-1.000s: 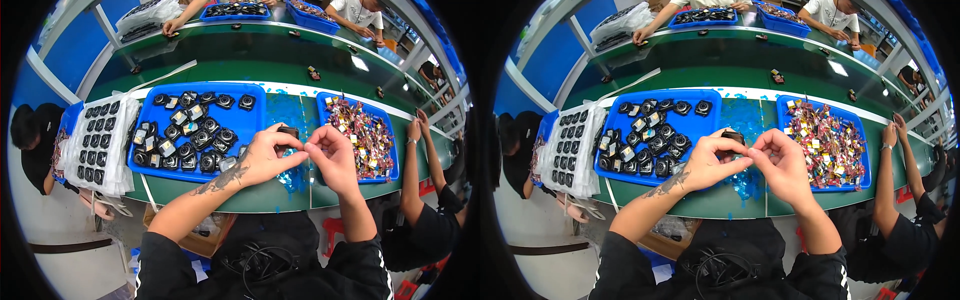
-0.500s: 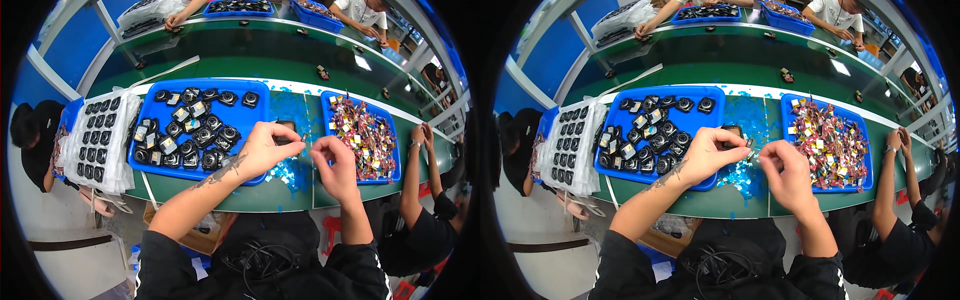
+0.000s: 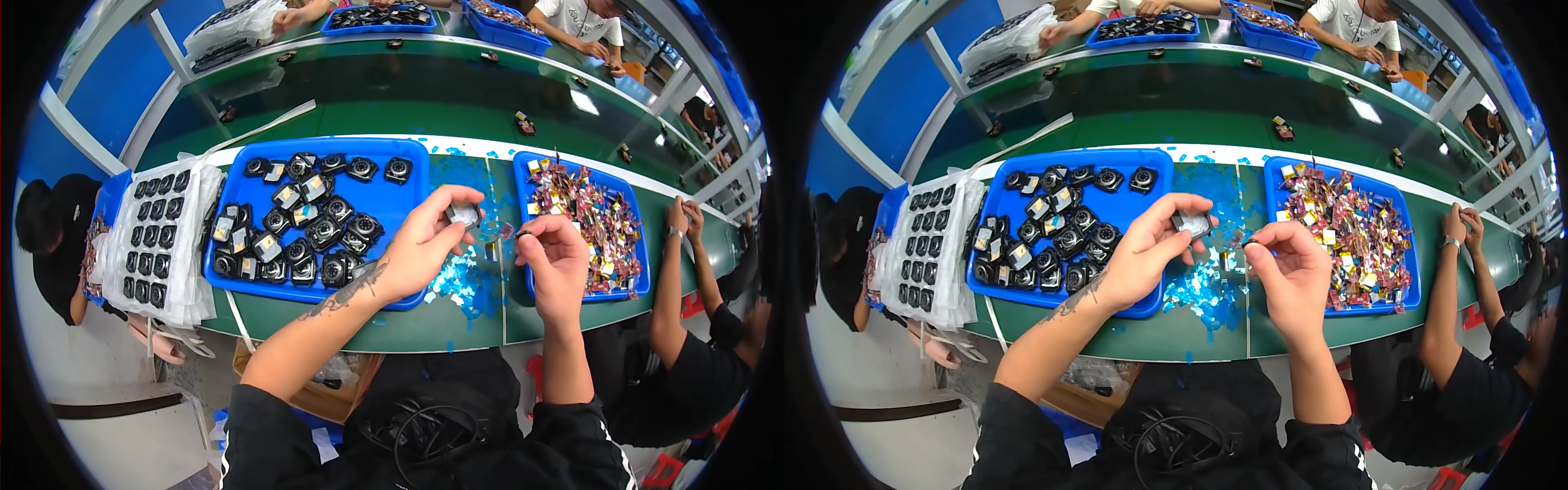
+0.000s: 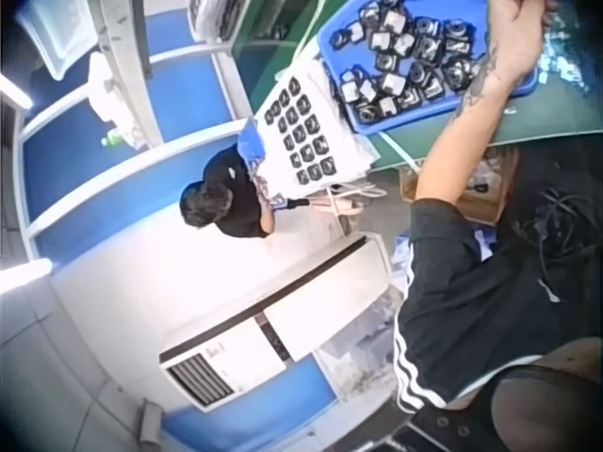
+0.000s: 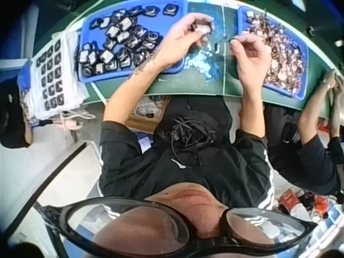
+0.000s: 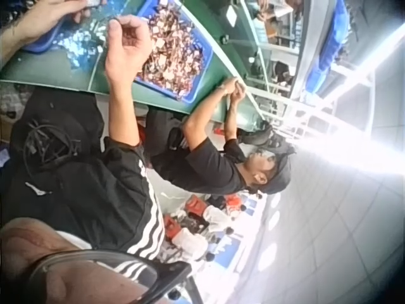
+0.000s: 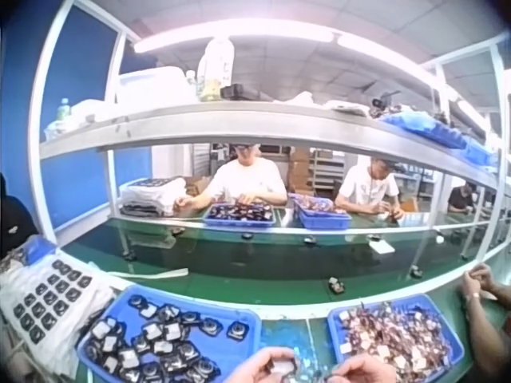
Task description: Assembling small electronic components into a larger housing on a factory assembly line.
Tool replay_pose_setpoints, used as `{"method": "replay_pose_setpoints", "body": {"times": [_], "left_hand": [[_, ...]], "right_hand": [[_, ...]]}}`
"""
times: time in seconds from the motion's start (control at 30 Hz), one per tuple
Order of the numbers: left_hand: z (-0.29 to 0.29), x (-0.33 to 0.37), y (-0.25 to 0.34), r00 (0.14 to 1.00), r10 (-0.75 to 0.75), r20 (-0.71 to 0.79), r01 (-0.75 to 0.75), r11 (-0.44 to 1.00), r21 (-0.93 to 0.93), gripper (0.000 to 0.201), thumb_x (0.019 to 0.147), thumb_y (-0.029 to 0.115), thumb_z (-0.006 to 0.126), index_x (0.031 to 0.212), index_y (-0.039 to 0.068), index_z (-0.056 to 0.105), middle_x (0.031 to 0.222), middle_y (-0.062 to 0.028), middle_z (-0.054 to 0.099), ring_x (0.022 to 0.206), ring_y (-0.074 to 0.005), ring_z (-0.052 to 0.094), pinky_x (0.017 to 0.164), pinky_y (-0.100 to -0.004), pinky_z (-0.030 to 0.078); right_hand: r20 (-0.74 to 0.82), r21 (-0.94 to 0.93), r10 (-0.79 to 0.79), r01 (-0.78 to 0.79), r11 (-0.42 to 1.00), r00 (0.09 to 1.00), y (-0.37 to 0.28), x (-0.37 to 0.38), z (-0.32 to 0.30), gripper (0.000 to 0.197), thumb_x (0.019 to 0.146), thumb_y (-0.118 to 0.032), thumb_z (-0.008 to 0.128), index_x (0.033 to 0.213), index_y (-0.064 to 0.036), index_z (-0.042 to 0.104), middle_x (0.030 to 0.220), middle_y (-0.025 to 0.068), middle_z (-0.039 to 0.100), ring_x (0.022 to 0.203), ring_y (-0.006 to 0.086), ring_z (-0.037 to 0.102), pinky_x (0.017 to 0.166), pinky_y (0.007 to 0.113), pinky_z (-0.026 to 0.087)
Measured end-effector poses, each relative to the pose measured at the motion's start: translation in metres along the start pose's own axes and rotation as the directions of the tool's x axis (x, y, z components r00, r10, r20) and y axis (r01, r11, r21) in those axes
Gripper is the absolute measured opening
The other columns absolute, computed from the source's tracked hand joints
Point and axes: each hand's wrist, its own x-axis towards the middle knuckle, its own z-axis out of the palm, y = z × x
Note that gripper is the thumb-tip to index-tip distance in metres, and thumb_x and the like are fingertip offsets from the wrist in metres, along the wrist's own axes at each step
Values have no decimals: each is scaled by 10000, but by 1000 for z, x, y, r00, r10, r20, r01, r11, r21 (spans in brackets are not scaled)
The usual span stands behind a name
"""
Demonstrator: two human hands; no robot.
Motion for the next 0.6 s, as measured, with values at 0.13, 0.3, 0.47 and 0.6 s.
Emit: {"method": "replay_pose_setpoints", "body": {"times": [0.13,0.3,0.47,0.6], "left_hand": [[1,-3,-4,996,86,26,-89,989,114,476,940,-26,438,1397,76,351,1192,-85,554,1005,-111,544,870,-271,464],[3,-4,-13,996,29,81,-36,996,80,447,959,-38,400,1388,32,298,1228,-117,543,1175,-169,516,994,-326,438],[2,-4,-13,997,-8,82,12,999,-40,383,959,-38,417,1331,22,348,1186,-135,553,1146,-171,540,948,-299,448],[6,-4,-10,995,49,84,-41,994,-99,388,956,-57,407,1334,10,354,1242,-145,530,1187,-189,530,988,-300,435]], "right_hand": [[-25,-297,11,-18,955,1000,-10,0,22,88,840,-2,680,924,7,655,844,47,641,720,99,605,599,214,481],[69,-677,-170,171,716,983,-9,13,36,100,786,15,694,880,-17,684,757,77,649,584,125,560,520,255,431],[61,-738,-110,119,664,992,-14,11,40,99,777,13,700,869,-16,680,730,76,643,513,122,496,483,258,406],[72,-719,-151,157,677,986,-9,11,36,92,776,13,702,862,-10,679,717,72,643,496,114,478,470,262,395]]}}
